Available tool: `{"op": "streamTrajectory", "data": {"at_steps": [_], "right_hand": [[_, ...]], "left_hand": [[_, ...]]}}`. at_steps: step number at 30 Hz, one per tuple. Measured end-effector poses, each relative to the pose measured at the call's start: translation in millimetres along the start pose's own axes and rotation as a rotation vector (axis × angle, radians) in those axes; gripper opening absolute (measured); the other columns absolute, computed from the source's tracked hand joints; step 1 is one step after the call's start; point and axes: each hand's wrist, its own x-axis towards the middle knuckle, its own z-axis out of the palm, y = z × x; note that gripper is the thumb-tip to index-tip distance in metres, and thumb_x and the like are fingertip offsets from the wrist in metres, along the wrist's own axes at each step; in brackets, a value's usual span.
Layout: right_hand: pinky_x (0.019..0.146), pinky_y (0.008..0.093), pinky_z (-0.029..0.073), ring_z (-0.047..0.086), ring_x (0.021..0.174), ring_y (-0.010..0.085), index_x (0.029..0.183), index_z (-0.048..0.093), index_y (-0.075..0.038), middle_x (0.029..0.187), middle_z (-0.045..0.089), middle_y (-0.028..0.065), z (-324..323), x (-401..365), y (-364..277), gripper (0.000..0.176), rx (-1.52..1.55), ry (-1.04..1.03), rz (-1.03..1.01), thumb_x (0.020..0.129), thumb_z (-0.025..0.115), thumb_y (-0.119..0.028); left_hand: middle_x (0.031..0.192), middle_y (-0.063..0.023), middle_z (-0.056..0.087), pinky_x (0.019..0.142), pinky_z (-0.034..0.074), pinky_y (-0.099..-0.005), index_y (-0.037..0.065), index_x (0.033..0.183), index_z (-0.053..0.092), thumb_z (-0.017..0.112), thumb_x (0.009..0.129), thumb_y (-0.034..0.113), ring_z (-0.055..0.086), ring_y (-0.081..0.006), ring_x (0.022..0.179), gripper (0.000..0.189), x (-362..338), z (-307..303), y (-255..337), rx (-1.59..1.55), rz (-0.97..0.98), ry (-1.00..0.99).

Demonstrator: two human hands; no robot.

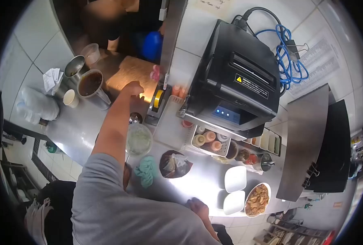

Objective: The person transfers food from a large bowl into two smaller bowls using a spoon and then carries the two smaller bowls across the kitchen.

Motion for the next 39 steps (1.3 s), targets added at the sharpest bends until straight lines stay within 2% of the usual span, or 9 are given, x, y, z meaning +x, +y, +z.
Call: {"op": "streamTrajectory", "data": {"at_steps": [5,21,30,32,33,35,36,38,39], "right_hand": [[0.086,0.0436,0.055,0.069,0.098,0.0344,0.109,0.071,-0.017,0.108,0.072,0.0112,-5,1,-15,0.024,0.019,0.022,0.206,0.101,0.061,-0.037],[0.077,0.0446,0.054,0.069,0.085,0.0393,0.100,0.070,-0.012,0.090,0.070,0.0171,-5,2,-18,0.031,0.047,0.054,0.173,0.099,0.062,-0.041],[0.076,0.0460,0.055,0.070,0.085,0.0393,0.098,0.072,-0.012,0.090,0.071,0.0176,5,5,-6,0.034,0.029,0.133,0.122,0.099,0.062,-0.045],[0.076,0.0463,0.056,0.071,0.085,0.0388,0.100,0.073,-0.013,0.090,0.072,0.0176,1,5,-10,0.034,-0.004,0.108,0.131,0.099,0.063,-0.045],[0.076,0.0463,0.056,0.071,0.085,0.0388,0.100,0.073,-0.013,0.090,0.072,0.0176,4,6,-8,0.034,0.000,0.109,0.131,0.099,0.063,-0.045],[0.065,0.0412,0.053,0.063,0.060,0.0263,0.081,0.076,-0.007,0.070,0.070,0.0142,10,6,-1,0.039,0.058,0.233,0.095,0.093,0.074,-0.044],[0.065,0.0412,0.053,0.063,0.060,0.0263,0.081,0.076,-0.007,0.070,0.070,0.0142,8,5,-2,0.039,0.063,0.235,0.101,0.093,0.074,-0.044],[0.077,0.0473,0.056,0.070,0.086,0.0401,0.100,0.074,-0.013,0.090,0.072,0.0176,3,4,-5,0.035,0.025,0.113,0.134,0.099,0.062,-0.047],[0.077,0.0473,0.056,0.070,0.086,0.0401,0.100,0.074,-0.013,0.090,0.072,0.0176,6,9,-1,0.035,0.046,0.125,0.152,0.099,0.062,-0.047]], "left_hand": [[0.102,-0.0220,0.077,0.087,0.057,-0.0435,-0.004,0.100,0.079,0.068,0.081,0.024,0.075,-0.0334,0.097,0.036,-1,0,1,-0.008,-0.008,0.018],[0.096,-0.0200,0.078,0.088,0.056,-0.0415,-0.004,0.097,0.079,0.074,0.080,0.033,0.075,-0.0328,0.095,0.040,5,0,-4,-0.036,-0.015,0.011],[0.100,-0.0204,0.078,0.086,0.057,-0.0408,-0.004,0.105,0.078,0.075,0.080,0.030,0.076,-0.0319,0.094,0.042,3,-2,1,0.003,-0.012,0.034],[0.127,-0.0268,0.070,0.095,0.056,-0.0444,-0.006,0.135,0.062,0.080,0.080,0.033,0.070,-0.0383,0.114,0.070,1,-9,1,-0.040,-0.027,-0.074],[0.127,-0.0268,0.070,0.095,0.056,-0.0444,-0.006,0.135,0.062,0.080,0.080,0.033,0.070,-0.0383,0.114,0.070,-1,-11,2,-0.037,-0.025,-0.073],[0.126,-0.0259,0.071,0.094,0.056,-0.0437,-0.006,0.130,0.066,0.081,0.078,0.035,0.071,-0.0380,0.112,0.068,-5,-12,4,-0.083,-0.054,-0.097],[0.126,-0.0259,0.071,0.094,0.056,-0.0437,-0.006,0.130,0.066,0.081,0.078,0.035,0.071,-0.0380,0.112,0.068,-5,-10,3,-0.078,-0.050,-0.101],[0.107,-0.0207,0.078,0.091,0.057,-0.0404,-0.002,0.110,0.078,0.077,0.079,0.036,0.075,-0.0331,0.100,0.050,-4,-5,4,0.025,-0.015,-0.008],[0.111,-0.0209,0.077,0.092,0.057,-0.0407,-0.001,0.115,0.077,0.078,0.078,0.037,0.074,-0.0341,0.105,0.053,6,1,-2,0.083,0.017,0.033]]}}
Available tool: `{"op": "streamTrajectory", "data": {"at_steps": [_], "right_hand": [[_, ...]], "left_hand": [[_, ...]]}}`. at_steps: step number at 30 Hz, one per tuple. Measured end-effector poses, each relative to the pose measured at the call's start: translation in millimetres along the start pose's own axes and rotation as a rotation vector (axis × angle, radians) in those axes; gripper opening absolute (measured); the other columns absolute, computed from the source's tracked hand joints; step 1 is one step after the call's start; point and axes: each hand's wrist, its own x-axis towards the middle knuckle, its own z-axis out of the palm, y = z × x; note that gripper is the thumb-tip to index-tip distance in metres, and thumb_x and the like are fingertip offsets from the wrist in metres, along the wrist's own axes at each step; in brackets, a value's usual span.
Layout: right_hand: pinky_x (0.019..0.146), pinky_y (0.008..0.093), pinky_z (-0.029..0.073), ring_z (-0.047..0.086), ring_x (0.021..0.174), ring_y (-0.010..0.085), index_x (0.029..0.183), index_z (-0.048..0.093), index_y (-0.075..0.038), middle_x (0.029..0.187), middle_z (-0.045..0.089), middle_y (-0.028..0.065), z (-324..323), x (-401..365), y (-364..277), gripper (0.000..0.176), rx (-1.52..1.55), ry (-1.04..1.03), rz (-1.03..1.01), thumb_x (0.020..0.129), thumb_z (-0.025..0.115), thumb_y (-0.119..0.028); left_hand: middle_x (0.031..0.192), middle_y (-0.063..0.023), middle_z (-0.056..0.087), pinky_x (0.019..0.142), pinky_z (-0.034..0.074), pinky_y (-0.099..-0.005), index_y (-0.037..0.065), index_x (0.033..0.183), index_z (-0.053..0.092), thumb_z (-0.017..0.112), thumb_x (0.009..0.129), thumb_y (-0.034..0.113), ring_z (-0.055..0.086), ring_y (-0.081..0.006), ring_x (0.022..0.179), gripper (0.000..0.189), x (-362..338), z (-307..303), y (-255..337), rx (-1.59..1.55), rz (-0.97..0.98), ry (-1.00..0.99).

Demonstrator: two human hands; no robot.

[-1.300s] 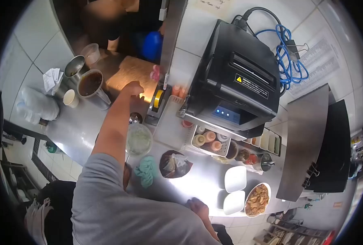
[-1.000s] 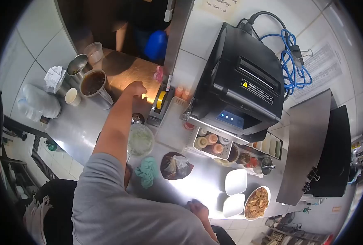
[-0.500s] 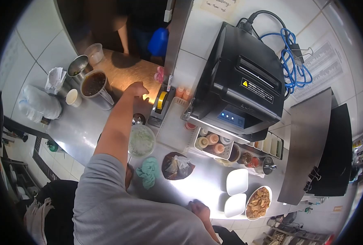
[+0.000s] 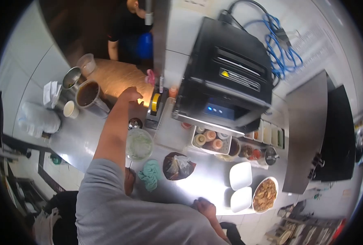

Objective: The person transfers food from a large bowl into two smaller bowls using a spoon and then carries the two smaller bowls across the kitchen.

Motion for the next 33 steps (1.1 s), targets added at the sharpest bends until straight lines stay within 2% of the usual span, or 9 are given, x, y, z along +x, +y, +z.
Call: {"op": "streamTrajectory", "data": {"at_steps": [2,5,9,11,16,27,30,32,33], "right_hand": [[0.066,0.0440,0.053,0.063,0.061,0.0291,0.082,0.074,-0.007,0.069,0.068,0.0152,10,-1,16,0.039,0.036,0.109,-0.094,0.096,0.071,-0.044],[0.068,0.0475,0.053,0.068,0.069,0.0375,0.080,0.072,-0.007,0.071,0.068,0.0168,-4,-1,0,0.043,0.005,0.058,-0.054,0.096,0.068,-0.047],[0.068,0.0475,0.053,0.068,0.070,0.0376,0.080,0.072,-0.007,0.071,0.068,0.0177,-6,-6,-6,0.044,0.084,0.097,-0.114,0.096,0.067,-0.047],[0.077,0.0468,0.056,0.071,0.086,0.0393,0.100,0.074,-0.009,0.095,0.073,0.0162,-9,-6,-6,0.038,-0.026,0.005,-0.046,0.100,0.063,-0.045],[0.078,0.0456,0.056,0.071,0.088,0.0384,0.099,0.074,-0.009,0.098,0.074,0.0151,-16,-6,-16,0.035,-0.058,-0.047,0.006,0.098,0.066,-0.043],[0.075,0.0439,0.057,0.073,0.084,0.0368,0.096,0.076,-0.010,0.094,0.075,0.0127,-9,0,-9,0.029,-0.002,-0.024,0.004,0.096,0.070,-0.038],[0.076,0.0445,0.057,0.072,0.083,0.0368,0.093,0.075,-0.010,0.092,0.074,0.0133,-2,2,-2,0.029,-0.006,0.027,-0.034,0.096,0.070,-0.038],[0.063,0.0429,0.051,0.062,0.058,0.0256,0.078,0.074,-0.005,0.065,0.066,0.0144,3,5,1,0.040,0.050,0.117,-0.049,0.094,0.072,-0.041],[0.063,0.0429,0.051,0.062,0.058,0.0256,0.078,0.074,-0.005,0.065,0.066,0.0144,1,4,-3,0.040,0.046,0.115,-0.052,0.094,0.072,-0.041]], "left_hand": [[0.117,-0.0232,0.075,0.097,0.056,-0.0420,-0.003,0.126,0.071,0.080,0.075,0.037,0.071,-0.0355,0.115,0.065,32,22,-19,-0.001,0.078,0.022],[0.109,-0.0234,0.076,0.084,0.058,-0.0434,-0.007,0.121,0.071,0.080,0.078,0.032,0.076,-0.0332,0.096,0.059,21,11,-4,-0.153,0.009,-0.077],[0.106,-0.0230,0.077,0.083,0.058,-0.0425,-0.007,0.118,0.073,0.078,0.079,0.034,0.076,-0.0331,0.094,0.056,1,3,3,-0.042,0.025,-0.067],[0.107,-0.0234,0.077,0.084,0.058,-0.0423,-0.007,0.119,0.073,0.078,0.079,0.034,0.076,-0.0332,0.095,0.057,3,6,0,-0.055,0.027,-0.059],[0.110,-0.0234,0.076,0.087,0.058,-0.0406,-0.004,0.122,0.072,0.078,0.079,0.034,0.075,-0.0330,0.101,0.058,9,11,-4,0.026,0.094,0.011],[0.091,-0.0193,0.077,0.077,0.059,-0.0411,-0.004,0.110,0.074,0.077,0.081,0.032,0.076,-0.0314,0.086,0.047,17,11,-16,-0.145,0.036,-0.002],[0.094,-0.0201,0.077,0.077,0.059,-0.0413,-0.005,0.119,0.071,0.078,0.081,0.032,0.076,-0.0316,0.086,0.054,12,7,-13,-0.216,0.006,-0.033],[0.097,-0.0209,0.077,0.077,0.059,-0.0413,-0.005,0.124,0.068,0.078,0.081,0.031,0.076,-0.0316,0.087,0.057,7,6,-11,-0.226,-0.002,-0.013],[0.100,-0.0218,0.077,0.077,0.059,-0.0413,-0.005,0.128,0.066,0.079,0.081,0.031,0.076,-0.0315,0.088,0.061,5,6,-10,-0.236,-0.007,0.006]]}}
